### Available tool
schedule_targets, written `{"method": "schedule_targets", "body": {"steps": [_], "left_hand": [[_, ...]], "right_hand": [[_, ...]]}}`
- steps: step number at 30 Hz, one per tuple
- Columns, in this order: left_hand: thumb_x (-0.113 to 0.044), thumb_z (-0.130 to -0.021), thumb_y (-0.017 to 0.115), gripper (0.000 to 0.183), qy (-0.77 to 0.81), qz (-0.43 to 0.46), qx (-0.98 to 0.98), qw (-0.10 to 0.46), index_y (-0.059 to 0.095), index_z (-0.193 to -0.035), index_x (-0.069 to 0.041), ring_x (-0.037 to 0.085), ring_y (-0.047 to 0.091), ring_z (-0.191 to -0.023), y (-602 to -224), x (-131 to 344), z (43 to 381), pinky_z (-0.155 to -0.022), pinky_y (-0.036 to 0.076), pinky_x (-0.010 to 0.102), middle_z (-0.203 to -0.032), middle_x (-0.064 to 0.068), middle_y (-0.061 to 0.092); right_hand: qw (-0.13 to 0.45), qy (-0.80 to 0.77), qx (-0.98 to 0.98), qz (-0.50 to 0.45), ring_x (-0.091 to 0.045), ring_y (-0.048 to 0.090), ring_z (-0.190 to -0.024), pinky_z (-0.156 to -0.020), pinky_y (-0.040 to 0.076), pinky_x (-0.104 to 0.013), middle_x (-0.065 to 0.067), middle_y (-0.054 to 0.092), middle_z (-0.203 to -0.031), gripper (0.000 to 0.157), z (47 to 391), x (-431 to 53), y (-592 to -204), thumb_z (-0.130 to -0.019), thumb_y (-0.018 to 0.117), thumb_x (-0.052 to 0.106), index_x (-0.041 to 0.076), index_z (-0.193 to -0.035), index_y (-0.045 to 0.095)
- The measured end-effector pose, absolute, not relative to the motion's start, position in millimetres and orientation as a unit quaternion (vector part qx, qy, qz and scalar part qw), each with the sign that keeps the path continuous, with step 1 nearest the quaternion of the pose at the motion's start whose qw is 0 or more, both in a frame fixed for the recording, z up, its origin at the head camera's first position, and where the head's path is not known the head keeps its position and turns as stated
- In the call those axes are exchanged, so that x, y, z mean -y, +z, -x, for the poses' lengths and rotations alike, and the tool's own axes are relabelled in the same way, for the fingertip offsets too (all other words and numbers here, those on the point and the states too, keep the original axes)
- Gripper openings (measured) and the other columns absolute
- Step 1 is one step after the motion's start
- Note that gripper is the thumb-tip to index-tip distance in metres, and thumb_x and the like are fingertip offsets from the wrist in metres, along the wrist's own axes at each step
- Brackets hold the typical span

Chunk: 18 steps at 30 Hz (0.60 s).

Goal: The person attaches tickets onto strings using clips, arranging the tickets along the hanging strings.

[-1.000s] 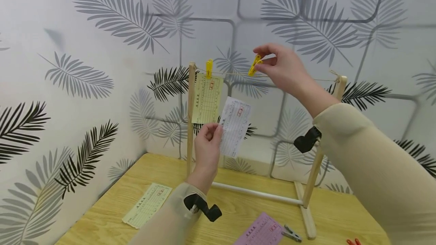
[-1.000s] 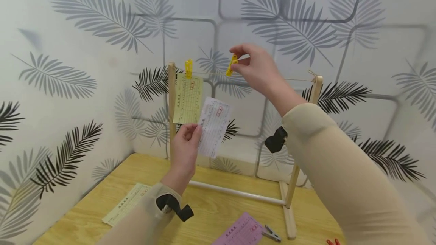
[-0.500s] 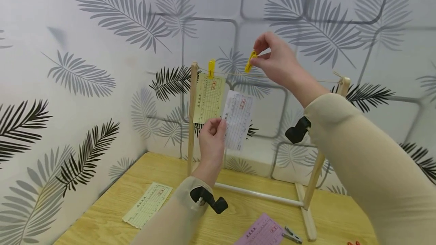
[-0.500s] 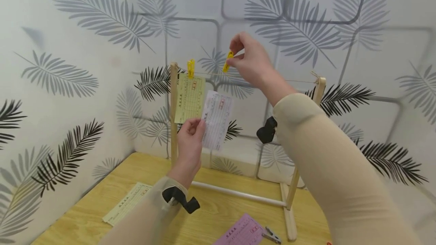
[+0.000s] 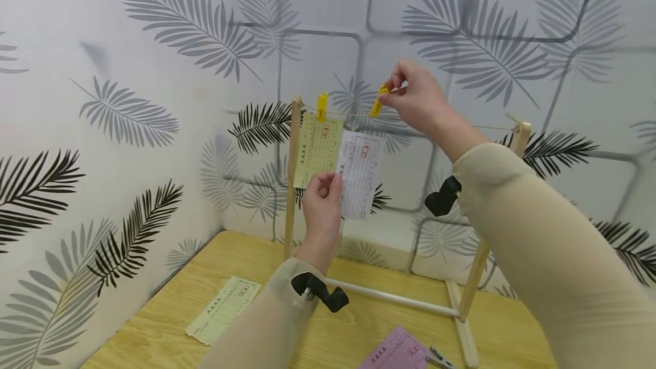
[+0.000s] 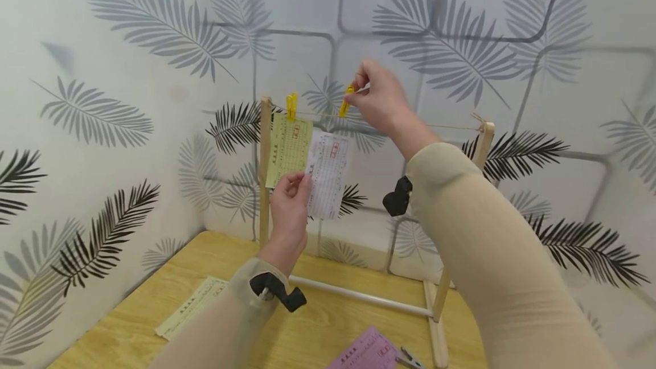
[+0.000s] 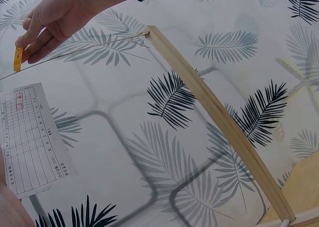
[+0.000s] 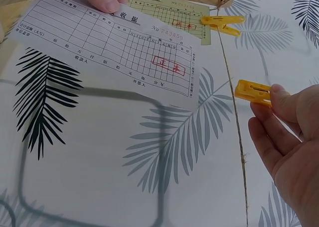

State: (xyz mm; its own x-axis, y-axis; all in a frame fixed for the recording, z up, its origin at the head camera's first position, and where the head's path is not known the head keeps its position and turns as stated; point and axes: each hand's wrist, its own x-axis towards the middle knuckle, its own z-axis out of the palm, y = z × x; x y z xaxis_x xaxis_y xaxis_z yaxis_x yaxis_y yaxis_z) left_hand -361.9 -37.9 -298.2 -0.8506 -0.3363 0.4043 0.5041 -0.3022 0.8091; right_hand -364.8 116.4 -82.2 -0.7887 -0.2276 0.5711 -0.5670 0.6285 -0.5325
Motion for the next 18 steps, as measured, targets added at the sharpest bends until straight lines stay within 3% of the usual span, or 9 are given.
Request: {"method": "schedule_targets", "body": {"steps": [18], "left_hand": [[-0.02, -0.099, 0.068, 0.013, -0.817, 0.089, 0.509, 0.257, 0.068, -0.109, -0.013, 0.02, 0.064, -0.088, -297.8, 36.9, 371.2, -0.072, 0.053, 0.031, -0.099, 0.007, 0.069]], "right_hand": [[0.252, 0.367, 0.867, -0.223, -0.019, 0.062, -0.108, -0.068, 0.039, -0.034, -0.005, 0.063, -0.123, 0.032, 379.5, -117.0, -91.7, -0.099, 0.067, 0.014, 0.007, -0.096, 0.036]]}}
